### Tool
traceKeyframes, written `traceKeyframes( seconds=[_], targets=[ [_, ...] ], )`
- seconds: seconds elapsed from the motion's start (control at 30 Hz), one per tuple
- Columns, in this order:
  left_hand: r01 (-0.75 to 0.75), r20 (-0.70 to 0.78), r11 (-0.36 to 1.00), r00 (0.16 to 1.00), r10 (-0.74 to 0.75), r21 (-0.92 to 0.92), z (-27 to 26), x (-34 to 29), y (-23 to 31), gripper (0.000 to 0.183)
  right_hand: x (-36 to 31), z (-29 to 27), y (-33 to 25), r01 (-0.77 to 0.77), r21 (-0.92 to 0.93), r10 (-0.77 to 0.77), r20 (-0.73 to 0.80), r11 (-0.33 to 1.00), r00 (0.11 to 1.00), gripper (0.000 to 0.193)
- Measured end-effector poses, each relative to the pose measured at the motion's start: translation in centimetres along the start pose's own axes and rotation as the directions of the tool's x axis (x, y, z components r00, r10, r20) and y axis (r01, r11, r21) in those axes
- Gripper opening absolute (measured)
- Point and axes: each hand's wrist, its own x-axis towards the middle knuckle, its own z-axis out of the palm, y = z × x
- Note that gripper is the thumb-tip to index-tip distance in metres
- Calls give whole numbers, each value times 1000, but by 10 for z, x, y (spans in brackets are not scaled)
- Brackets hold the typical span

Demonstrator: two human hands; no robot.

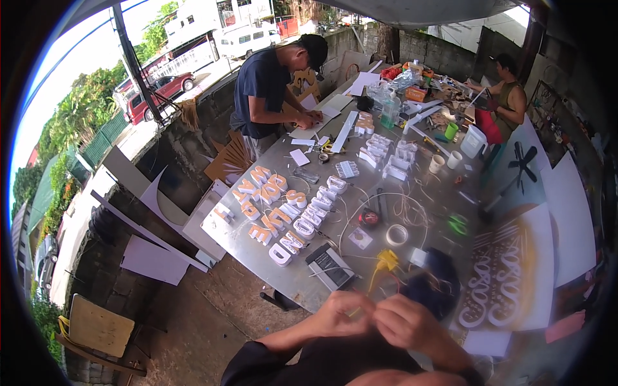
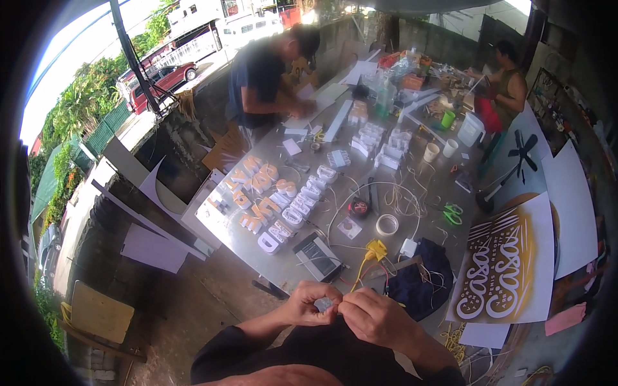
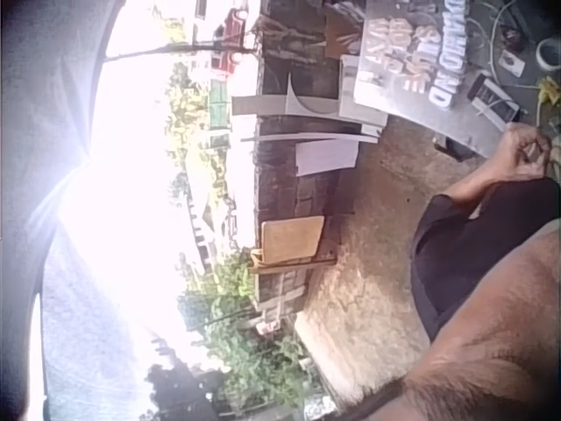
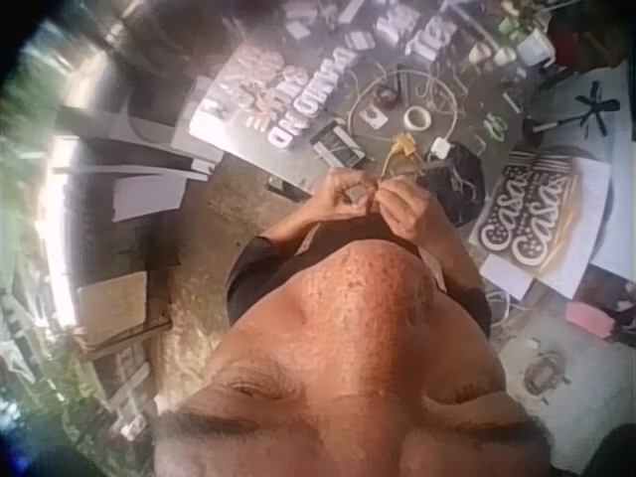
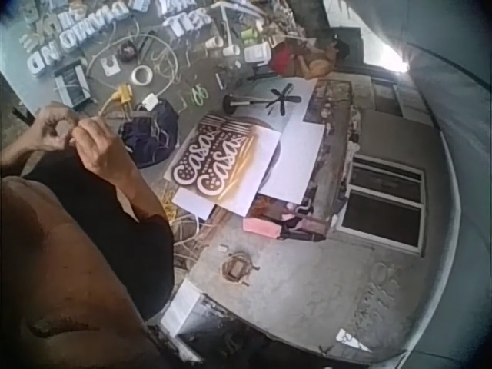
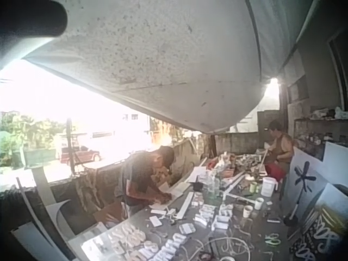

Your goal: Stripping insulation from electrical wires and preparing them for connection to sign components.

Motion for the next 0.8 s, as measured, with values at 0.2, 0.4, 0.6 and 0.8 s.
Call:
traceKeyframes(
  seconds=[0.2,0.4,0.6,0.8],
  targets=[
    [-34,-17,999,999,35,39,-3,2,-1,9,3,4,-5,-110,98,119,-92,989,989,24],
    [66,-65,997,996,-69,-43,1,-1,0,9,1,11,-10,-231,208,269,-174,950,947,21],
    [37,-109,995,994,-26,97,2,3,8,11,-1,14,-10,-257,167,289,-209,952,934,20],
    [-13,-54,988,998,22,157,-2,3,17,14,1,14,-13,-233,140,260,-224,962,939,20]
  ],
)
